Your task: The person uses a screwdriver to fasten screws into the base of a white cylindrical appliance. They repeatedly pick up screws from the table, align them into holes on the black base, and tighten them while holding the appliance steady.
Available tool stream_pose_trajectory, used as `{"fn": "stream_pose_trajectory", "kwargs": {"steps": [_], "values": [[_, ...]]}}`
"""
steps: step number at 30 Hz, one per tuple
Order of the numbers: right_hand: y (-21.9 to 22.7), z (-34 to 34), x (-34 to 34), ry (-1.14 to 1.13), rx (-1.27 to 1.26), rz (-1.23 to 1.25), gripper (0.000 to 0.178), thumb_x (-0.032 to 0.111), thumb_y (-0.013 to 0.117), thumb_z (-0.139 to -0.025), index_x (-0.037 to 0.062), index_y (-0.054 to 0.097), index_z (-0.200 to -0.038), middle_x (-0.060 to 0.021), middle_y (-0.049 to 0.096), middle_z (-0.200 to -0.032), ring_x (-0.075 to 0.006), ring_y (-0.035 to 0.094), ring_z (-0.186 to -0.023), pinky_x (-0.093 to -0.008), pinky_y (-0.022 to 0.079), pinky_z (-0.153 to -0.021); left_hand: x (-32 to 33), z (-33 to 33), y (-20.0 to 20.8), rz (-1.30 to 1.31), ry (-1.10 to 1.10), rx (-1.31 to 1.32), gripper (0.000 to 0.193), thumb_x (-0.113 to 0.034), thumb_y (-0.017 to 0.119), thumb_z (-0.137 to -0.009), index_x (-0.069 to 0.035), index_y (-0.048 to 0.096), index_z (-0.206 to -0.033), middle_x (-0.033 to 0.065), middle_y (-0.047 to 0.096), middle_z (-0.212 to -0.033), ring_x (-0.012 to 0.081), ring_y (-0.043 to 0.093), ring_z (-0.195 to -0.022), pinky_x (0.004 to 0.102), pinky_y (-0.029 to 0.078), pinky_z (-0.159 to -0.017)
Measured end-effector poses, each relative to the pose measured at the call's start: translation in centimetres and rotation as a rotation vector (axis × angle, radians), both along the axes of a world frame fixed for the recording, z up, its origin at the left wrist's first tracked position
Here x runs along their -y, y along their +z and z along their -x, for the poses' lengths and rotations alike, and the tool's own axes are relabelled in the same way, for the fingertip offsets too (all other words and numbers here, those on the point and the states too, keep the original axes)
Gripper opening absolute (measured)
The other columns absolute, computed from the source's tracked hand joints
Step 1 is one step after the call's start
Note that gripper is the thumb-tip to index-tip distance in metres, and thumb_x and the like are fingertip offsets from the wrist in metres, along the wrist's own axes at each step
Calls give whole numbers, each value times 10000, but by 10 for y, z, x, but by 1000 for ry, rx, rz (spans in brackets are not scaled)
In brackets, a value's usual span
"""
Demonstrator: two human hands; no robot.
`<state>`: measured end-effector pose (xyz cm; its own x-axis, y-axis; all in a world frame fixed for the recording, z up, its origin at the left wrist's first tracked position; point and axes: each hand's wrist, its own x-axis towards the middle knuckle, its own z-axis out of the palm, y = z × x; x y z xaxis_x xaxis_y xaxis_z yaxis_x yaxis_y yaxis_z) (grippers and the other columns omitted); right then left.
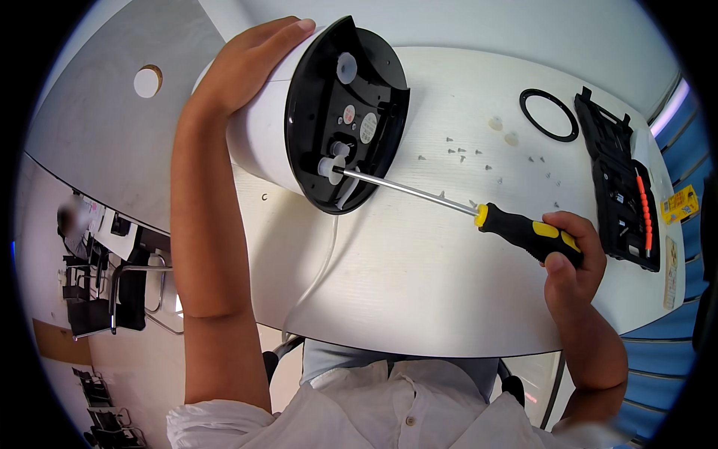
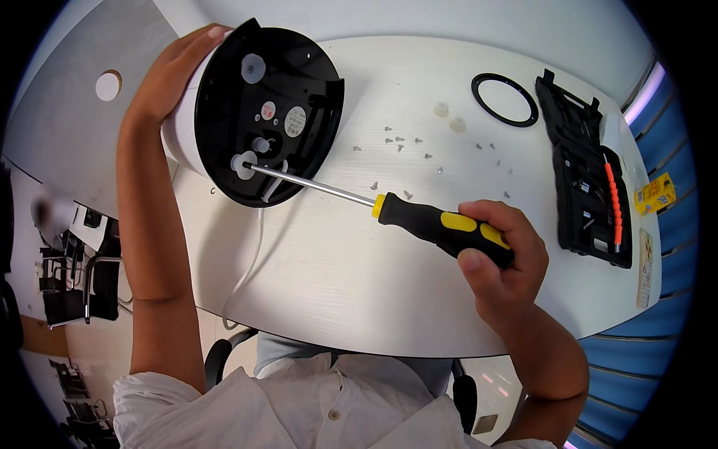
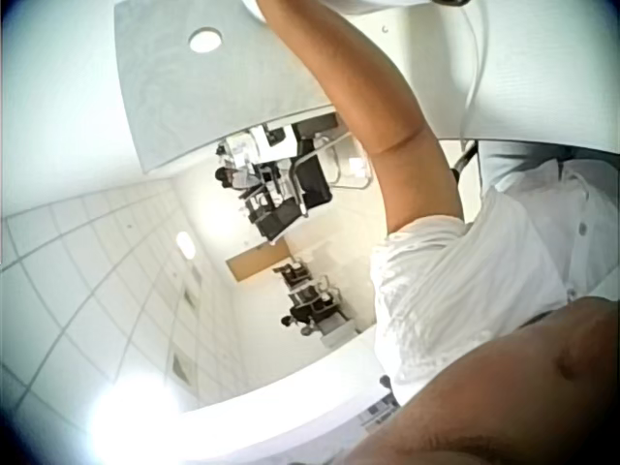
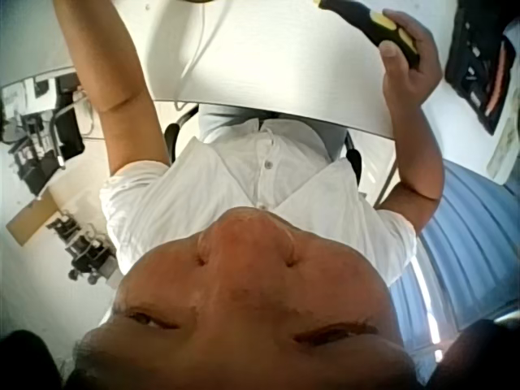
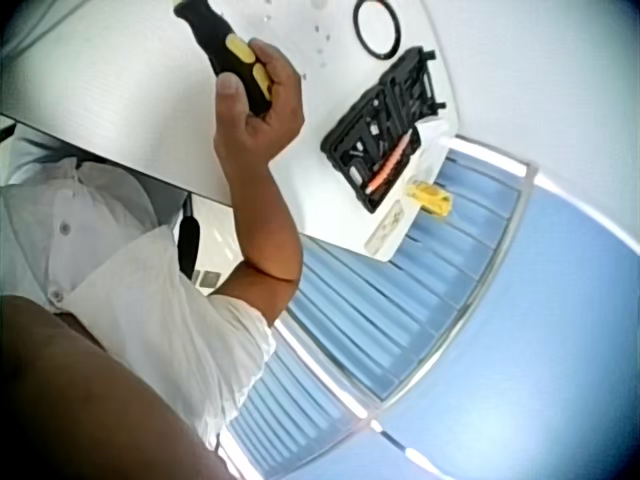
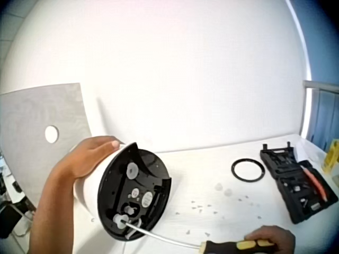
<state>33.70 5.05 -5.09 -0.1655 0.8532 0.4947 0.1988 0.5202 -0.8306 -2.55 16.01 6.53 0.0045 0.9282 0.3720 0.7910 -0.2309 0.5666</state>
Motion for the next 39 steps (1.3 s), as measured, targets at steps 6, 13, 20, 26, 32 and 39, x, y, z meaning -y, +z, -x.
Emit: {"fn": "stream_pose_trajectory", "kwargs": {"steps": [6, 13, 20, 26, 32, 39], "values": [[-1, 1, -1, 12, -8, 8, 397, 292, 640, -806, -20, 578, -1045, -93, 607, -900, -123, 559, -751, -227, 449, -685, 0, 0, 2, 18, -30, -19, 504, -547, 456, -820, -143, 664, -1039, 131, 657, -963, 240, 616, -824, 339, 448, -807], [-1, 5, -3, 28, 92, -143, 399, 278, 651, -804, -27, 566, -1046, -103, 601, -864, -125, 550, -706, -225, 445, -649, 1, 0, 1, 8, -29, -23, 508, -550, 453, -821, -133, 666, -1019, 133, 659, -944, 243, 617, -814, 338, 451, -798], [4, -1, -8, 116, 240, -359, 391, 153, 667, -746, 4, 507, -1070, -118, 549, -818, -158, 530, -669, -256, 444, -600, 3, -2, 1, -3, 1, -31, 521, -554, 453, -812, -117, 666, -1000, 138, 660, -922, 249, 615, -792, 334, 451, -788], [5, -3, -14, 219, 193, -422, 489, -7, 657, -667, 71, 389, -1069, -179, 480, -1006, -209, 542, -798, -285, 485, -661, 12, -2, -4, -52, -20, 45, 506, -536, 468, -812, -93, 658, -967, 133, 649, -878, 236, 591, -797, 322, 432, -786], [11, -5, -6, 234, 262, -492, 470, -16, 669, -695, 139, 409, -1054, -169, 438, -1062, -235, 554, -847, -307, 520, -694, 21, -2, -11, -88, -52, 134, 462, -495, 489, -833, -74, 650, -934, 107, 638, -811, 201, 582, -744, 307, 431, -748], [11, -7, 1, 234, 305, -563, 423, 206, 722, -786, 114, 468, -1112, -165, 493, -1038, -216, 564, -778, -289, 493, -625, 22, -1, -12, -57, -68, 146, 459, -494, 490, -838, -84, 656, -960, 111, 647, -815, 194, 596, -697, 299, 443, -721]]}}
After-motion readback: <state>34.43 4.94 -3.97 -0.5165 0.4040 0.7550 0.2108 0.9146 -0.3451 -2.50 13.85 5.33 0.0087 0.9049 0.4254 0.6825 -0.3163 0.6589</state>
